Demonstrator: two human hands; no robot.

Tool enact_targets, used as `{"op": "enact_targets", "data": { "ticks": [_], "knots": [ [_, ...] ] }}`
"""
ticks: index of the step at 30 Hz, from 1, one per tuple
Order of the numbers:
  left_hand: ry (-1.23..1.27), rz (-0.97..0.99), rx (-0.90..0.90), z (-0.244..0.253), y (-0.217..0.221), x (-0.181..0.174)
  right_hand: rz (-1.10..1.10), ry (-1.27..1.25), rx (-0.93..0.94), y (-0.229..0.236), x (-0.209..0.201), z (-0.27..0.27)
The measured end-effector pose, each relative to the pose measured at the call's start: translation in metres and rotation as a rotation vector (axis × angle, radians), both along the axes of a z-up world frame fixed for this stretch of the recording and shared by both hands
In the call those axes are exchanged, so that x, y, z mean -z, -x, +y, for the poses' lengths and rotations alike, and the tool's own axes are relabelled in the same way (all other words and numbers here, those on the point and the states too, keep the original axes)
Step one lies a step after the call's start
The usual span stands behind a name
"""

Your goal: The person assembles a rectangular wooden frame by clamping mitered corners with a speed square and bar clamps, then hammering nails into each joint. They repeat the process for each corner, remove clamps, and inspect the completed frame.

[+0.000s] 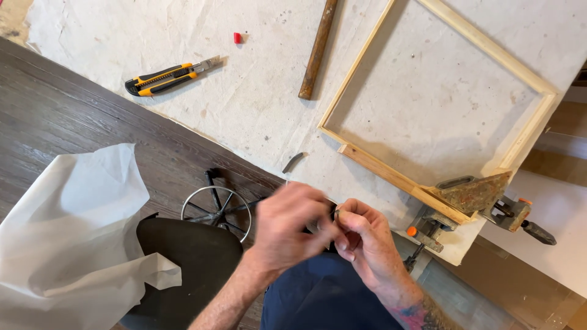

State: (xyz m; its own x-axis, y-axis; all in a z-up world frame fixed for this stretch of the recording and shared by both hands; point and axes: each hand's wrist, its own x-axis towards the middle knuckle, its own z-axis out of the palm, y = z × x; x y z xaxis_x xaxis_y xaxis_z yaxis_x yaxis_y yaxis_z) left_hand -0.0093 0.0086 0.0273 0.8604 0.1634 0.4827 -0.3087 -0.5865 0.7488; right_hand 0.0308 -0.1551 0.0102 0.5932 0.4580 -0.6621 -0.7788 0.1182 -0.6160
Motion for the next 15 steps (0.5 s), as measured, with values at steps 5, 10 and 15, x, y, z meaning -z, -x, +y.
{"op": "enact_targets", "data": {
  "ticks": [5,10,15],
  "knots": [
    [0.363,0.129,-0.330,0.018,0.039,0.018,0.242,-0.083,-0.059,-0.004,-0.006,0.003],
    [0.176,0.336,-0.403,0.022,0.083,0.048,0.304,-0.166,-0.155,-0.005,-0.003,0.009],
    [0.347,0.703,-0.345,0.032,0.094,0.051,0.264,-0.083,-0.237,-0.012,0.000,0.024]
  ]
}}
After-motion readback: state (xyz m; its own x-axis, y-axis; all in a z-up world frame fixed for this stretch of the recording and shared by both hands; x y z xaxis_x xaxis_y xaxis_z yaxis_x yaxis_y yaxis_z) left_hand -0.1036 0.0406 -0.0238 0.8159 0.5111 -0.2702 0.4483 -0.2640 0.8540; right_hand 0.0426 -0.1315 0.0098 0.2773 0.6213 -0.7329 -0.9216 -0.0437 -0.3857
